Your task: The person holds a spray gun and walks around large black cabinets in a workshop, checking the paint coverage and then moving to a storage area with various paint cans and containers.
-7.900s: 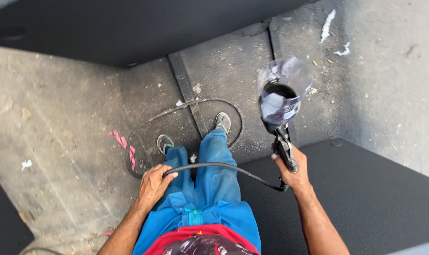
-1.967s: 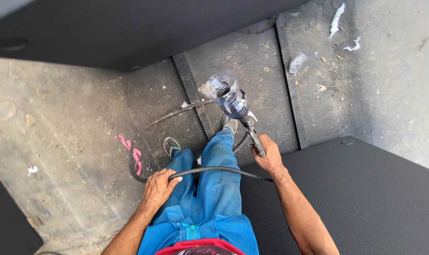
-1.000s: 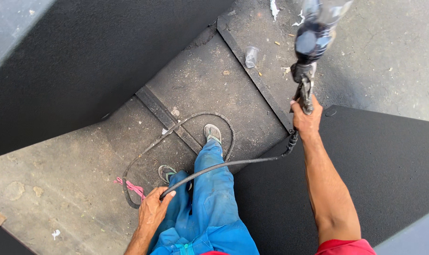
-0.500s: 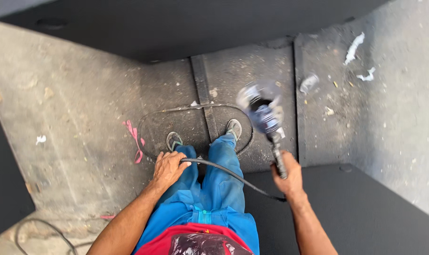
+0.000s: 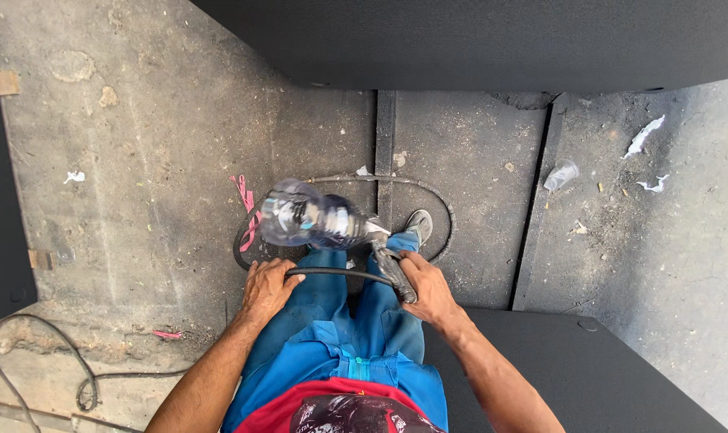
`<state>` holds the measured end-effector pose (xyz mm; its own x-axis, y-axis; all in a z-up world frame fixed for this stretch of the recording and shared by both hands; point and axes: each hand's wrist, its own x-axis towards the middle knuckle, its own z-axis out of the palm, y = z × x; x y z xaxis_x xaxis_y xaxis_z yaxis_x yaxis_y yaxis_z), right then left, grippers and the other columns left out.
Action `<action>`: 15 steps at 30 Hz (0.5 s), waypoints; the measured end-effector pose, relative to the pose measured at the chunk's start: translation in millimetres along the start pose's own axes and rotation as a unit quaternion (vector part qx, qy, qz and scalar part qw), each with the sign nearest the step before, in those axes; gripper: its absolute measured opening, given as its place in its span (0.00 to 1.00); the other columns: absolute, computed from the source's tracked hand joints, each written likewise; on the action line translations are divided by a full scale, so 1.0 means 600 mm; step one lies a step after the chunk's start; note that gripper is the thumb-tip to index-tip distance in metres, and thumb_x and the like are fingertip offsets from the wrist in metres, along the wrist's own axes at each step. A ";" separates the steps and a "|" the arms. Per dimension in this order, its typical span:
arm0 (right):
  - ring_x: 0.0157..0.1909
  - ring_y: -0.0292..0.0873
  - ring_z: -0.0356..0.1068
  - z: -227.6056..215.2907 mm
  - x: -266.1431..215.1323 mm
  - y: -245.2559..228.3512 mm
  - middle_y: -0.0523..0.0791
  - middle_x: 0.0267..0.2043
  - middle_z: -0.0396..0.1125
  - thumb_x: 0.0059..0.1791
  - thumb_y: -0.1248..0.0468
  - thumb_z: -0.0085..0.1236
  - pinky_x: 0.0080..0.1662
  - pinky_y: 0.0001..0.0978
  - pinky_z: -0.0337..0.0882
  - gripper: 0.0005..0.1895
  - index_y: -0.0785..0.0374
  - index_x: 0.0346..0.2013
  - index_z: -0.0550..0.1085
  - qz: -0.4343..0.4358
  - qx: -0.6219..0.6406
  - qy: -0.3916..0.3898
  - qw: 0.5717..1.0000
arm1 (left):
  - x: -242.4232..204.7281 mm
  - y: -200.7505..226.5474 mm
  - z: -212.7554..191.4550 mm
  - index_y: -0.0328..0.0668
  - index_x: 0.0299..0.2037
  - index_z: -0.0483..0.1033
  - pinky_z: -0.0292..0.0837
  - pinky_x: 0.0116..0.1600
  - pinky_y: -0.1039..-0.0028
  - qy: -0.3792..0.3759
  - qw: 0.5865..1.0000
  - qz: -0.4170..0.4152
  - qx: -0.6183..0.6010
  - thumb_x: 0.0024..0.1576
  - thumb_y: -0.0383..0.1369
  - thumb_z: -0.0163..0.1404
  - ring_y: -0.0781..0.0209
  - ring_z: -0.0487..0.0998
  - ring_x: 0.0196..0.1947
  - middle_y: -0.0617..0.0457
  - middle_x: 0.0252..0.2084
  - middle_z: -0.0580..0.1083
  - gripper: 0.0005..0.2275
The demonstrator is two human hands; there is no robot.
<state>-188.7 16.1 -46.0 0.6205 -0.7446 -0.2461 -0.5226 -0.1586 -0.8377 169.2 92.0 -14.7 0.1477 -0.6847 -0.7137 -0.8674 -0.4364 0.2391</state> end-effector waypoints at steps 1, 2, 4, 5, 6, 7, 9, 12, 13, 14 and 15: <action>0.48 0.61 0.74 -0.008 -0.002 -0.010 0.50 0.51 0.70 0.38 0.61 0.57 0.45 0.53 0.74 0.13 0.57 0.34 0.67 0.006 0.010 0.029 1.000 | -0.004 0.008 -0.013 0.54 0.44 0.77 0.52 0.75 0.41 -0.009 1.000 0.000 -0.007 0.61 0.45 0.53 0.49 0.77 0.52 0.52 0.40 0.76 0.10; 0.45 0.63 0.75 -0.018 -0.005 -0.018 0.51 0.48 0.71 0.42 0.62 0.58 0.44 0.54 0.74 0.09 0.59 0.32 0.67 0.011 0.020 0.058 0.998 | -0.008 0.017 -0.026 0.52 0.43 0.77 0.52 0.75 0.42 -0.017 1.000 -0.001 -0.015 0.61 0.45 0.52 0.48 0.77 0.53 0.51 0.40 0.77 0.10; 0.44 0.64 0.75 -0.047 -0.018 -0.037 0.52 0.46 0.72 0.44 0.63 0.59 0.43 0.52 0.75 0.09 0.60 0.31 0.67 0.023 0.028 0.081 0.996 | -0.008 0.027 -0.024 0.52 0.43 0.77 0.52 0.75 0.42 -0.021 1.000 0.010 -0.013 0.61 0.44 0.52 0.49 0.77 0.53 0.52 0.40 0.76 0.09; 0.43 0.64 0.75 -0.063 -0.027 -0.046 0.53 0.44 0.72 0.46 0.63 0.60 0.43 0.50 0.76 0.09 0.60 0.30 0.67 0.035 0.038 0.104 0.993 | -0.007 0.035 -0.022 0.53 0.43 0.77 0.52 0.76 0.42 -0.024 0.999 0.019 -0.010 0.61 0.44 0.52 0.50 0.77 0.53 0.52 0.40 0.76 0.09; 0.43 0.64 0.75 -0.067 -0.045 -0.032 0.53 0.44 0.72 0.46 0.63 0.60 0.43 0.50 0.76 0.09 0.60 0.30 0.67 0.037 0.037 0.105 0.993 | -0.005 0.045 -0.020 0.53 0.43 0.77 0.52 0.76 0.42 -0.025 0.999 0.022 -0.010 0.61 0.44 0.52 0.50 0.77 0.53 0.52 0.40 0.76 0.09; 0.43 0.63 0.75 -0.069 -0.065 -0.020 0.53 0.44 0.72 0.46 0.63 0.61 0.43 0.48 0.76 0.09 0.60 0.30 0.67 0.047 0.043 0.129 0.990 | -0.003 0.055 -0.019 0.53 0.44 0.77 0.53 0.75 0.43 -0.031 0.999 0.033 0.000 0.61 0.45 0.52 0.51 0.77 0.54 0.52 0.41 0.76 0.09; 0.44 0.62 0.76 -0.086 -0.101 -0.005 0.53 0.44 0.73 0.47 0.64 0.62 0.43 0.46 0.76 0.10 0.60 0.30 0.68 0.061 0.048 0.157 0.985 | -0.002 0.078 -0.013 0.54 0.45 0.77 0.53 0.75 0.43 -0.039 0.998 0.049 0.012 0.61 0.45 0.52 0.52 0.77 0.54 0.53 0.42 0.76 0.10; 0.43 0.60 0.76 -0.124 -0.151 0.004 0.51 0.43 0.74 0.46 0.63 0.65 0.43 0.45 0.75 0.10 0.60 0.30 0.69 0.087 0.056 0.207 0.973 | -0.002 0.114 -0.002 0.53 0.47 0.77 0.53 0.76 0.43 -0.051 0.995 0.078 0.035 0.62 0.43 0.51 0.52 0.77 0.53 0.53 0.42 0.76 0.09; 0.41 0.59 0.76 -0.136 -0.168 0.009 0.50 0.42 0.74 0.46 0.63 0.65 0.42 0.44 0.75 0.09 0.59 0.32 0.71 0.108 0.056 0.232 0.965 | 0.000 0.126 0.000 0.57 0.45 0.76 0.53 0.76 0.44 -0.055 0.994 0.087 0.047 0.61 0.45 0.51 0.55 0.77 0.52 0.56 0.40 0.76 0.09; 0.39 0.58 0.76 -0.148 -0.186 0.015 0.49 0.40 0.75 0.46 0.64 0.65 0.42 0.43 0.74 0.08 0.59 0.33 0.73 0.128 0.056 0.257 0.956 | 0.002 0.141 0.003 0.61 0.44 0.76 0.54 0.76 0.46 -0.059 0.992 0.095 0.058 0.60 0.48 0.51 0.57 0.78 0.52 0.59 0.39 0.75 0.09; 0.39 0.58 0.76 -0.154 -0.208 0.033 0.49 0.40 0.75 0.46 0.64 0.65 0.42 0.43 0.74 0.08 0.59 0.33 0.73 0.138 0.053 0.271 0.951 | 0.003 0.151 0.009 0.61 0.44 0.76 0.54 0.76 0.46 -0.064 0.990 0.110 0.066 0.60 0.48 0.51 0.57 0.78 0.52 0.59 0.39 0.75 0.09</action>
<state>-330.3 46.0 12.9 0.0596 -0.9779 -0.2004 -0.5420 0.1369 -0.8291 88.5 54.5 2.2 -0.1064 -0.6718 -0.7330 -0.9276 -0.1984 0.3164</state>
